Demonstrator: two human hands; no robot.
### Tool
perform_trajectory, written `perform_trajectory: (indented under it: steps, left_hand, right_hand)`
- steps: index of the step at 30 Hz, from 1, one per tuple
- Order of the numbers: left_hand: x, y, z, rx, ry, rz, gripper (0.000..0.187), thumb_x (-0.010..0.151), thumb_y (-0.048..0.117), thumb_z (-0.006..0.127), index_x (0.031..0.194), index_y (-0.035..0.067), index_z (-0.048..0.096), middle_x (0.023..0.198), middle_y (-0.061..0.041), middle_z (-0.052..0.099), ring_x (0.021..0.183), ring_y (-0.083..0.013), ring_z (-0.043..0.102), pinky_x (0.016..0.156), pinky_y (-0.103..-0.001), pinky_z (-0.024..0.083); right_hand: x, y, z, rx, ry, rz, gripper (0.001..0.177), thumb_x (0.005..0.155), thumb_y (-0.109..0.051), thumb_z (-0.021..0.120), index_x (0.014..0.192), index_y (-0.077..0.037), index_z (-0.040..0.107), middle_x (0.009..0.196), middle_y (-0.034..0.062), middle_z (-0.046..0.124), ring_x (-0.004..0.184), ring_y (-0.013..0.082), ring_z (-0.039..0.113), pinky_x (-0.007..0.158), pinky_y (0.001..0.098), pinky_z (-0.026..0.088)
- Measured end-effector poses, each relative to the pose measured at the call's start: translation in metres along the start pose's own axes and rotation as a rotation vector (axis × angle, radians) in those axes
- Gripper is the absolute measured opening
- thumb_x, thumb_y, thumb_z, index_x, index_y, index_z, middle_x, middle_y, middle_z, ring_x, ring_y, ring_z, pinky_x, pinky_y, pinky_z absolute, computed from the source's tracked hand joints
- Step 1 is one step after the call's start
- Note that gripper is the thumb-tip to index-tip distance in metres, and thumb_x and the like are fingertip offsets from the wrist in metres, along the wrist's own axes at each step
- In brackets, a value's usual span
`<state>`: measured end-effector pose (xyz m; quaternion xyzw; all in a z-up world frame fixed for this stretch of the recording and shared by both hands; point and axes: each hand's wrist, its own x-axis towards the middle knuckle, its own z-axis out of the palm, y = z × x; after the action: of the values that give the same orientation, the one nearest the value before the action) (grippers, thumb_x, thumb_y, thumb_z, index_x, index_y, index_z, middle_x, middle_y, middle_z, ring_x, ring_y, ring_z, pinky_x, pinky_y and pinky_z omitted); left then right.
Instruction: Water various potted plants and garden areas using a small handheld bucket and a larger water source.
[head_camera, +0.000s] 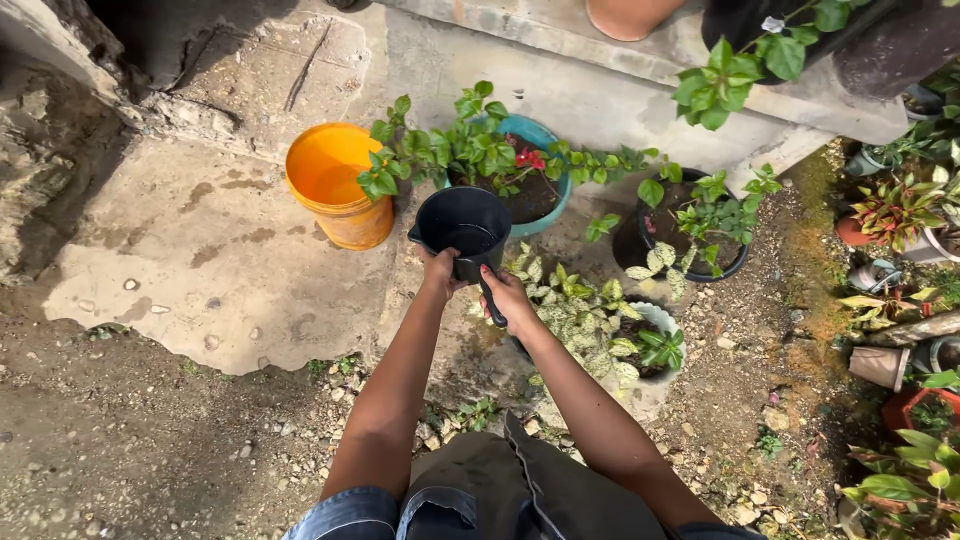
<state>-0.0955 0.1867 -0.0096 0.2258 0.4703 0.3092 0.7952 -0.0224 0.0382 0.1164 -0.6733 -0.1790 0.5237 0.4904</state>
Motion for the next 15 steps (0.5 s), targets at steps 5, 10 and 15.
perform_trajectory:
  steps: [5, 10, 15]
  left_hand:
    - [-0.003, 0.034, -0.052, 0.054, 0.094, 0.063, 0.094, 0.083, 0.007, 0.062, 0.154, 0.044, 0.014, 0.15, -0.012, 0.043, 0.123, -0.042, 0.054, 0.082, -0.07, 0.05]
    - [-0.005, 0.076, -0.1, 0.131, 0.181, 0.03, 0.102, 0.083, 0.011, 0.066, 0.156, 0.048, 0.005, 0.151, -0.008, 0.039, 0.128, -0.0379, 0.049, 0.088, -0.063, 0.052]
    - [0.002, 0.116, -0.145, 0.098, 0.138, 0.083, 0.101, 0.08, 0.007, 0.063, 0.155, 0.046, 0.009, 0.148, -0.008, 0.04, 0.124, -0.0341, 0.05, 0.085, -0.061, 0.052]
  right_hand:
    - [0.021, 0.026, 0.053, 0.032, -0.03, 0.01, 0.036, 0.102, -0.04, 0.06, 0.088, -0.008, 0.053, 0.061, 0.0068, 0.06, 0.045, 0.016, 0.054, 0.044, 0.0316, 0.046]
    - [0.037, 0.036, 0.107, 0.094, -0.083, -0.012, 0.036, 0.102, -0.039, 0.062, 0.088, -0.006, 0.053, 0.062, 0.007, 0.06, 0.047, 0.0157, 0.057, 0.043, 0.0331, 0.047]
    - [0.048, 0.026, 0.16, -0.059, -0.13, 0.041, 0.039, 0.101, -0.046, 0.059, 0.091, -0.008, 0.056, 0.065, 0.0087, 0.065, 0.045, 0.0193, 0.06, 0.04, 0.0315, 0.036]
